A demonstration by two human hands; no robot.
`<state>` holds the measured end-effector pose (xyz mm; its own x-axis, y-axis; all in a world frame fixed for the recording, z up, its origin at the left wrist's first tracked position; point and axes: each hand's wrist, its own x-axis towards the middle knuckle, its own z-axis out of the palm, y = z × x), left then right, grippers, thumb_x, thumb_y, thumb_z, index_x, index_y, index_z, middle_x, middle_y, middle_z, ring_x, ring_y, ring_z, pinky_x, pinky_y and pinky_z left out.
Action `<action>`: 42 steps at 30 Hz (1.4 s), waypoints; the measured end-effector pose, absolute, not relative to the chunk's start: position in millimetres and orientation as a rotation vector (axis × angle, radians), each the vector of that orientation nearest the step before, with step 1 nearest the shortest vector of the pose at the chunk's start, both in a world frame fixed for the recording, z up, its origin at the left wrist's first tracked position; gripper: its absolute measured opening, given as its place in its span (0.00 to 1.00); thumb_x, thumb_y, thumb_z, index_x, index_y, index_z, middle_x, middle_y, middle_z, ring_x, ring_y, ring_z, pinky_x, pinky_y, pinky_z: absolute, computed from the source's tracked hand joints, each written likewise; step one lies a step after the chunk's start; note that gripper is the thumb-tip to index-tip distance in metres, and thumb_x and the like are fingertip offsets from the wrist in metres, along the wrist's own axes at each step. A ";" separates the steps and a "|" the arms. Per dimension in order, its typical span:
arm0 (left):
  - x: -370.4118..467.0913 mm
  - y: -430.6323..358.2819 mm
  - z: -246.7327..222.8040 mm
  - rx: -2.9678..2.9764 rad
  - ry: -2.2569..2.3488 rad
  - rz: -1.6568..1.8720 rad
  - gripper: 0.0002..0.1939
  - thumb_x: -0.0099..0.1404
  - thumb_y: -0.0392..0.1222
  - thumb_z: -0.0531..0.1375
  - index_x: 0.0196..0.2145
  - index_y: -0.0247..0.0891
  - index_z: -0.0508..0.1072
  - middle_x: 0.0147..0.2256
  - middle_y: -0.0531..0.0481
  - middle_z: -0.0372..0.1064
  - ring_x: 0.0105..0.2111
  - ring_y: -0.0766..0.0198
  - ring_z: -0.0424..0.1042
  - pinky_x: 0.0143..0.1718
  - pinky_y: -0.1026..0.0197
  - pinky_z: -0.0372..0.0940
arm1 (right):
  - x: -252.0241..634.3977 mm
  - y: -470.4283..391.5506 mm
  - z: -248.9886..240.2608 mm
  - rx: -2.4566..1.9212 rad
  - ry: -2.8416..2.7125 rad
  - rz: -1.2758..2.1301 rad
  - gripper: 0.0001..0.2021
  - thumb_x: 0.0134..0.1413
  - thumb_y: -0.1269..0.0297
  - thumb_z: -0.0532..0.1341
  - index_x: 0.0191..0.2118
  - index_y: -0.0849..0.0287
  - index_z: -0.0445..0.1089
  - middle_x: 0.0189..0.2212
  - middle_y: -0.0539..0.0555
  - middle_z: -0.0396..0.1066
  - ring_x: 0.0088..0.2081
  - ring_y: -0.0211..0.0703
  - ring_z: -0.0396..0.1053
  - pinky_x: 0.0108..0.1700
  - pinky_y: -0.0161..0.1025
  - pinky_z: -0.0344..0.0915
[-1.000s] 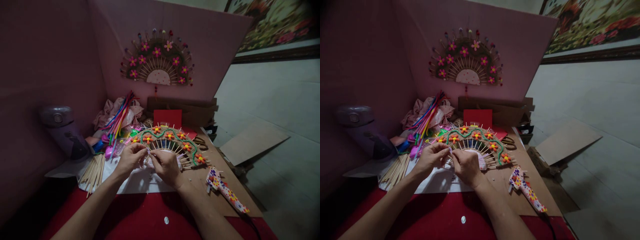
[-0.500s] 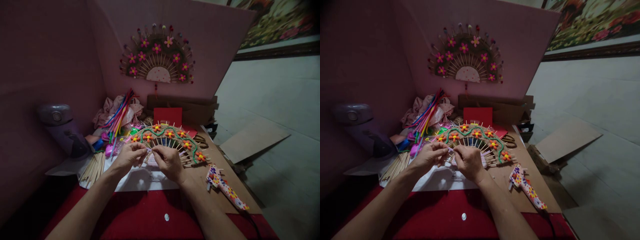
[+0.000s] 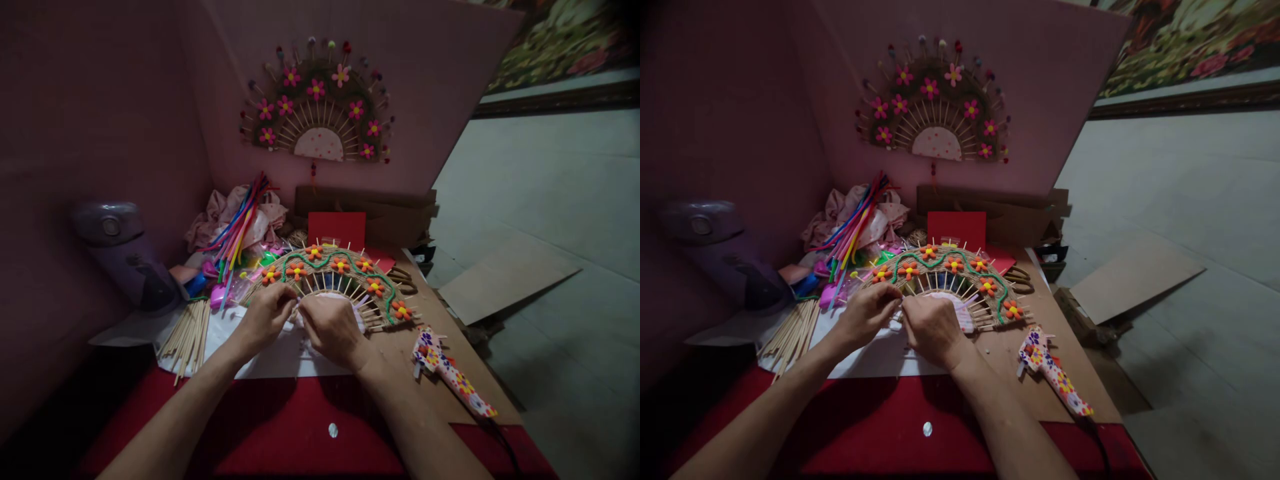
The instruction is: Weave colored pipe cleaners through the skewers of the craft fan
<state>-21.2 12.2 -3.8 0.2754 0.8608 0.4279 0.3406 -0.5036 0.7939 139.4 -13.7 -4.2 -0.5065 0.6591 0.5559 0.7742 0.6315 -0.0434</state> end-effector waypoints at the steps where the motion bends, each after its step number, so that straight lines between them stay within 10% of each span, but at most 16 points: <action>1: -22.2 12.0 -2.3 2.031 1.057 1.170 0.02 0.55 0.34 0.58 0.26 0.36 0.71 0.22 0.52 0.66 0.23 0.69 0.63 0.24 0.67 0.57 | 140.7 -12.6 -4.1 -1.098 -2.311 -0.272 0.08 0.55 0.70 0.51 0.30 0.61 0.65 0.24 0.54 0.67 0.27 0.40 0.63 0.31 0.37 0.52; 12: -22.2 4.7 9.6 1.244 0.703 0.982 0.09 0.51 0.40 0.65 0.25 0.32 0.70 0.17 0.55 0.63 0.14 0.73 0.59 0.14 0.69 0.54 | 138.1 -8.3 -4.3 -1.012 -1.703 0.614 0.10 0.55 0.63 0.56 0.26 0.60 0.67 0.20 0.47 0.61 0.23 0.34 0.59 0.27 0.31 0.56; 42: -9.8 8.2 -10.8 1.429 1.005 1.270 0.04 0.53 0.37 0.60 0.27 0.33 0.69 0.15 0.59 0.59 0.13 0.75 0.56 0.14 0.71 0.52 | 132.5 -10.7 -9.8 -1.202 -2.028 0.315 0.10 0.60 0.65 0.49 0.30 0.58 0.63 0.20 0.48 0.64 0.23 0.35 0.63 0.28 0.31 0.53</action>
<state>-9.8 8.2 -10.8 0.1251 0.9677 0.2187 -0.0099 -0.2192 0.9756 132.5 -10.7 -9.8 -0.2828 0.8339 0.4740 0.6504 0.5299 -0.5441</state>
